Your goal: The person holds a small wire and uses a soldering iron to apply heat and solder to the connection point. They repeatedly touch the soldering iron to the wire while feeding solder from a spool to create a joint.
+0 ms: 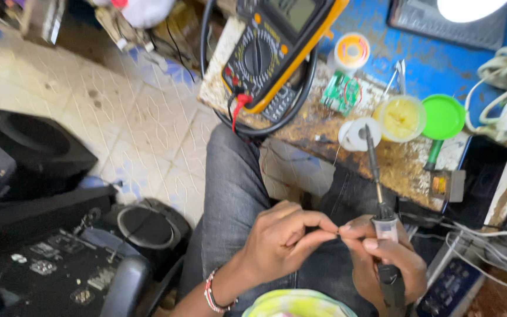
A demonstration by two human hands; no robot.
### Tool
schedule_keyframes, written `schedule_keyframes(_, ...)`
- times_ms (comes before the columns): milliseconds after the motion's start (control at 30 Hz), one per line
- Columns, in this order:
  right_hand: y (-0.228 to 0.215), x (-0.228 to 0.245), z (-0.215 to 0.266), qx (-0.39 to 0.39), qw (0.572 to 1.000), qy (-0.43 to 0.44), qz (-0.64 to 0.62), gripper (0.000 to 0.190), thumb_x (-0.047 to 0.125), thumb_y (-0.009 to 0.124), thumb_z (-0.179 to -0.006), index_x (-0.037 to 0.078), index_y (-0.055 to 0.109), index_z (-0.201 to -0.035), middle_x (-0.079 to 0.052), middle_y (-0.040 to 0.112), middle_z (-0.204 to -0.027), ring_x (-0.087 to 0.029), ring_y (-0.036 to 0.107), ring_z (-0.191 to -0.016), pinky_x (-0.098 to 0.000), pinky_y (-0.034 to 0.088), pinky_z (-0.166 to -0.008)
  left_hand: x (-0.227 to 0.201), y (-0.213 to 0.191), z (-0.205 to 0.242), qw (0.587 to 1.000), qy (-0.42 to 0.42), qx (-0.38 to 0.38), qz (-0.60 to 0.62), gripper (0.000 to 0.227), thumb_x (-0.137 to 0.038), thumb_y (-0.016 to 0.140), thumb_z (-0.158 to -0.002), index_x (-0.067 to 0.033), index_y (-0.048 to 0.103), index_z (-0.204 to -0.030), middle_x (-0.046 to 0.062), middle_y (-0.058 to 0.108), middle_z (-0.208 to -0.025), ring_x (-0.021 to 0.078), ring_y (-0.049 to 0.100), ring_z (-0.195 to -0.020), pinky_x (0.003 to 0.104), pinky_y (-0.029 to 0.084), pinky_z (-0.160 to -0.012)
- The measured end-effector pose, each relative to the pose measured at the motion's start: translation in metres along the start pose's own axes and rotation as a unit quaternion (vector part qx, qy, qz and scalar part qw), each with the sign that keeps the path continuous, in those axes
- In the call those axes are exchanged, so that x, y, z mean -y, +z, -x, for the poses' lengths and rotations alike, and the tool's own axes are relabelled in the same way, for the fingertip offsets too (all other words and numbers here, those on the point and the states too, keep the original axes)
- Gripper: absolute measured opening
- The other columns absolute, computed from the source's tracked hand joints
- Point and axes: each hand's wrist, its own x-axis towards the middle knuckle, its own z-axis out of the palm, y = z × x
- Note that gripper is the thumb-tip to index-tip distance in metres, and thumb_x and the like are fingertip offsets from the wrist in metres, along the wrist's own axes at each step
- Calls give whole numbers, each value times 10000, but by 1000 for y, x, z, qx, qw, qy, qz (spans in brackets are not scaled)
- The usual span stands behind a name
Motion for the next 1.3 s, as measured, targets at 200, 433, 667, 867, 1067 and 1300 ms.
schedule_keyframes(200, 3, 58, -12, 7, 972, 160, 174, 275, 112, 691, -929, 183, 633, -1188, 16, 786, -1146, -48, 719, -738, -215, 570, -683, -14, 2, 12, 991, -118, -16, 54, 207, -352, 752, -949, -173, 762, -1053, -90, 362, -585, 92, 417, -567, 271, 387, -590)
schedule_keyframes(433, 6, 72, -12, -4, 983, 123, 136, 322, 79, 748, -873, 228, 615, -1126, 18, 821, -1003, -86, 742, -778, -249, 450, -589, -22, 5, 23, 989, -100, -72, 79, 88, -253, 818, -911, -172, 805, -942, -112, 366, -542, 60, 423, -546, 248, 386, -584)
schedule_keyframes(667, -4, 14, 8, 16, 998, -46, 42, 456, 47, 770, -840, 133, 547, -1229, -69, 786, -1058, -112, 776, -950, -187, 564, -917, -36, 5, 32, 972, -167, -57, 156, 76, -255, 780, -960, -194, 746, -990, -137, 290, -563, 2, 233, -529, 189, 228, -547)
schedule_keyframes(867, -4, 8, 22, -6, 999, 3, 38, 465, -40, 739, -859, 123, 573, -1262, -91, 757, -1048, -148, 769, -937, -220, 574, -952, -44, 2, 34, 960, -192, -42, 198, 110, -276, 754, -978, -171, 722, -976, -130, 234, -535, 21, 197, -550, 213, 216, -565)
schedule_keyframes(1067, -14, 5, 32, 16, 994, 58, 93, 414, 20, 772, -840, 112, 623, -1215, -47, 775, -1069, -130, 740, -990, -233, 554, -945, -40, 7, 33, 959, -186, -27, 211, 90, -242, 752, -966, -166, 705, -956, -133, 238, -564, 13, 226, -542, 199, 220, -540)
schedule_keyframes(1300, -15, 7, 21, 29, 998, 29, 50, 363, -35, 689, -888, 143, 601, -1193, -75, 745, -1032, -117, 759, -874, -194, 576, -895, -35, 3, 29, 964, -173, -17, 201, 123, -278, 755, -969, -167, 707, -991, -135, 273, -569, 11, 255, -570, 193, 281, -595)
